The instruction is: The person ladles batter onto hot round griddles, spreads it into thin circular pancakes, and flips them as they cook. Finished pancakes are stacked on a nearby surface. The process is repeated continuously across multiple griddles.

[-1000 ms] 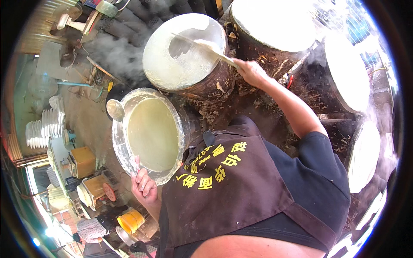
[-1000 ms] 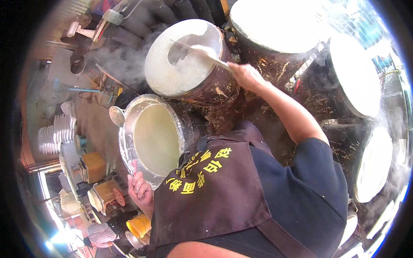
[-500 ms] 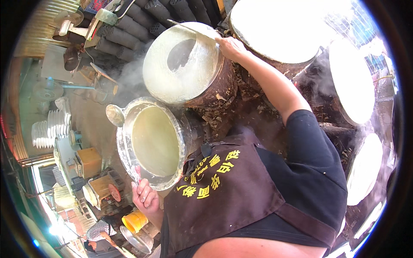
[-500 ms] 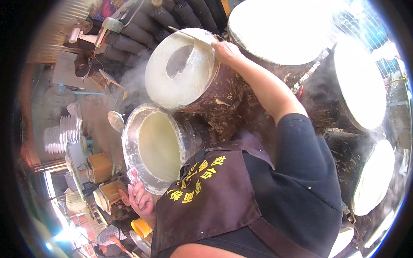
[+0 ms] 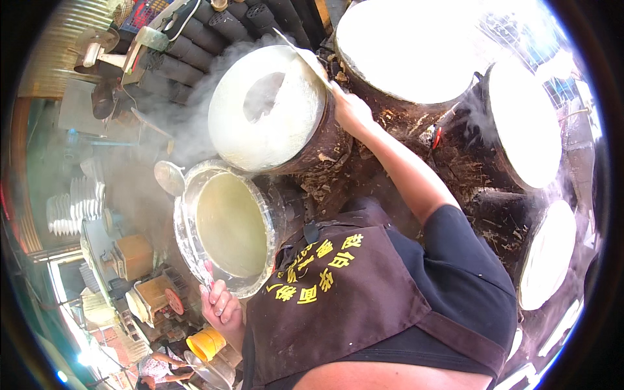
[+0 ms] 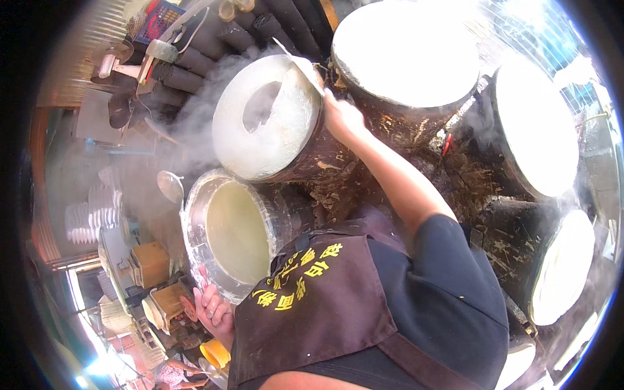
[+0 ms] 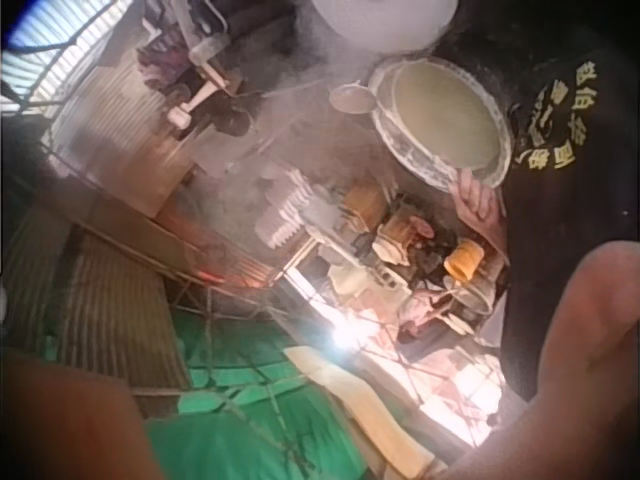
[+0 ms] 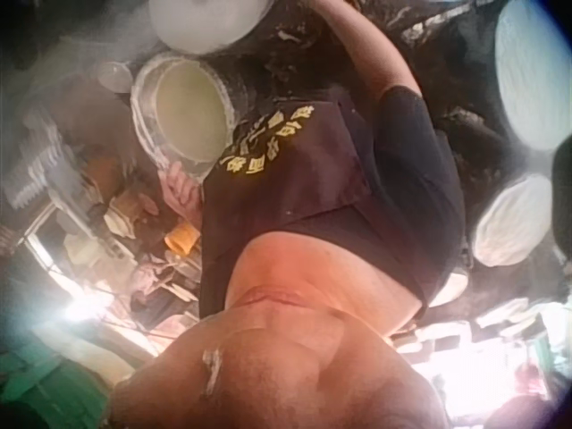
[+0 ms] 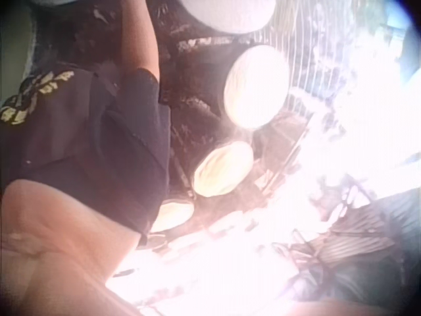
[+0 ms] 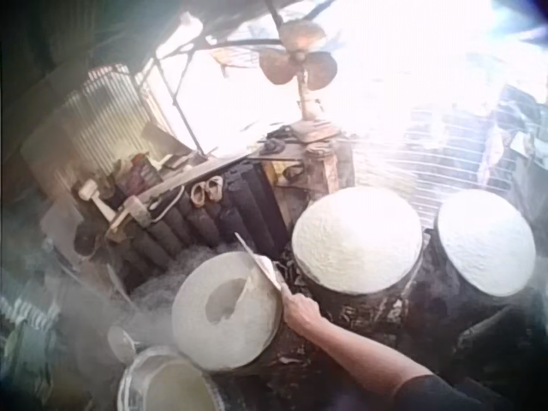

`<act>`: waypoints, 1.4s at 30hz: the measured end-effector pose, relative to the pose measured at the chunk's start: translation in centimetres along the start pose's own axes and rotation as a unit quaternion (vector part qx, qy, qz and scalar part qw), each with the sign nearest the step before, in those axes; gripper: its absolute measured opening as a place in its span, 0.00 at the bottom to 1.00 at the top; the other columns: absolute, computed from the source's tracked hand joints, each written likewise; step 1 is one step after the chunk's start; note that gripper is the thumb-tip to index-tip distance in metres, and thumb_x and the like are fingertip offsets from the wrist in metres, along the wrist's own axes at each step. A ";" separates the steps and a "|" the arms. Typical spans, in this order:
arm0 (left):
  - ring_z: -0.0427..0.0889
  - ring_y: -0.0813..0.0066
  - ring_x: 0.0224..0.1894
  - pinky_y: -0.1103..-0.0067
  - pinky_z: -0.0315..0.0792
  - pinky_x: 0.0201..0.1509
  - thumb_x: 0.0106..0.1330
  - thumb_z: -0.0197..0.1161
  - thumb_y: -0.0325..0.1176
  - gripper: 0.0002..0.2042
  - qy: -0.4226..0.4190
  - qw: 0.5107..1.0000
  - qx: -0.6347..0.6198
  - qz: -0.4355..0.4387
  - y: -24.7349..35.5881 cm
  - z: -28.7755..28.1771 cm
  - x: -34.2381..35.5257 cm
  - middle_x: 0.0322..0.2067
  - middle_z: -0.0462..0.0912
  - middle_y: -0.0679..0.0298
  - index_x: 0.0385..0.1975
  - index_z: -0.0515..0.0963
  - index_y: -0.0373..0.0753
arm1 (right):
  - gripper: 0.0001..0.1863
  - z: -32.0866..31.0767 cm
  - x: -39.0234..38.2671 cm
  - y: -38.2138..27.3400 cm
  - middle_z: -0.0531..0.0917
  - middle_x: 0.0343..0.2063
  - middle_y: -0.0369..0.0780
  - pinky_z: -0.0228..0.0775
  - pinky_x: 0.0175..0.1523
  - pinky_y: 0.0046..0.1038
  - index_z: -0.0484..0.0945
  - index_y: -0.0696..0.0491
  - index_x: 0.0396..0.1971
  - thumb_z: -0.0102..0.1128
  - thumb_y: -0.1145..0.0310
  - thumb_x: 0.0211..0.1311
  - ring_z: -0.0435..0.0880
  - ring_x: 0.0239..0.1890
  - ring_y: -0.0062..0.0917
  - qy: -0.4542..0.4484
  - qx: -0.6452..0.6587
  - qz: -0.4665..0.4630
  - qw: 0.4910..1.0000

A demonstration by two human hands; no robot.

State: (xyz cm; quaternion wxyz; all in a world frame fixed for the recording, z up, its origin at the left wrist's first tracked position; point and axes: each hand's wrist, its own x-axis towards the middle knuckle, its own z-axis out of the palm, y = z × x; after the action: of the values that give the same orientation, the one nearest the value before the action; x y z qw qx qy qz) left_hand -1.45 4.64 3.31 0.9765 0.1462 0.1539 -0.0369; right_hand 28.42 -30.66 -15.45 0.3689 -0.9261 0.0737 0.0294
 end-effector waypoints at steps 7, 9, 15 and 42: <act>0.61 0.87 0.14 0.90 0.58 0.07 0.74 0.45 0.35 0.28 -0.028 0.999 0.004 -0.027 -0.4 0.8 0.2 0.22 0.61 0.68 0.69 0.43 0.37 | 0.24 0.8 2.7 -1.8 0.82 0.38 0.54 0.78 0.41 0.36 0.69 0.49 0.59 0.46 0.74 0.61 0.84 0.38 0.40 0.021 0.065 -0.206 0.976; 0.61 0.87 0.14 0.90 0.57 0.06 0.74 0.45 0.35 0.28 -0.009 1.000 -0.004 -0.014 -0.4 0.5 -0.2 0.22 0.61 0.68 0.69 0.43 0.38 | 0.25 -0.5 1.6 -1.5 0.83 0.36 0.51 0.79 0.38 0.33 0.69 0.48 0.59 0.46 0.75 0.60 0.85 0.32 0.38 0.019 0.066 -0.065 0.996; 0.59 0.87 0.14 0.91 0.59 0.06 0.74 0.44 0.35 0.28 -0.028 0.999 -0.005 -0.028 -1.3 1.5 0.5 0.22 0.60 0.68 0.69 0.43 0.39 | 0.31 2.2 -0.7 -3.9 0.83 0.32 0.51 0.79 0.28 0.33 0.66 0.44 0.62 0.41 0.80 0.57 0.85 0.31 0.36 -0.005 -0.030 -0.161 0.986; 0.60 0.87 0.15 0.91 0.60 0.08 0.73 0.45 0.32 0.28 -0.034 0.999 0.000 -0.011 -3.0 1.4 -1.4 0.22 0.60 0.68 0.70 0.42 0.39 | 0.26 -0.4 -2.4 -4.7 0.84 0.34 0.52 0.80 0.39 0.35 0.74 0.49 0.56 0.45 0.80 0.56 0.86 0.33 0.37 -0.097 0.036 -0.097 0.990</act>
State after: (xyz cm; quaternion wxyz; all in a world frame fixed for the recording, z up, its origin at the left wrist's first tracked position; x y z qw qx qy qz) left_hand -2.69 1.42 4.17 0.9808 0.1429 0.1221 -0.0526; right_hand 26.84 -27.33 -11.69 0.4082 -0.9078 -0.0514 0.0808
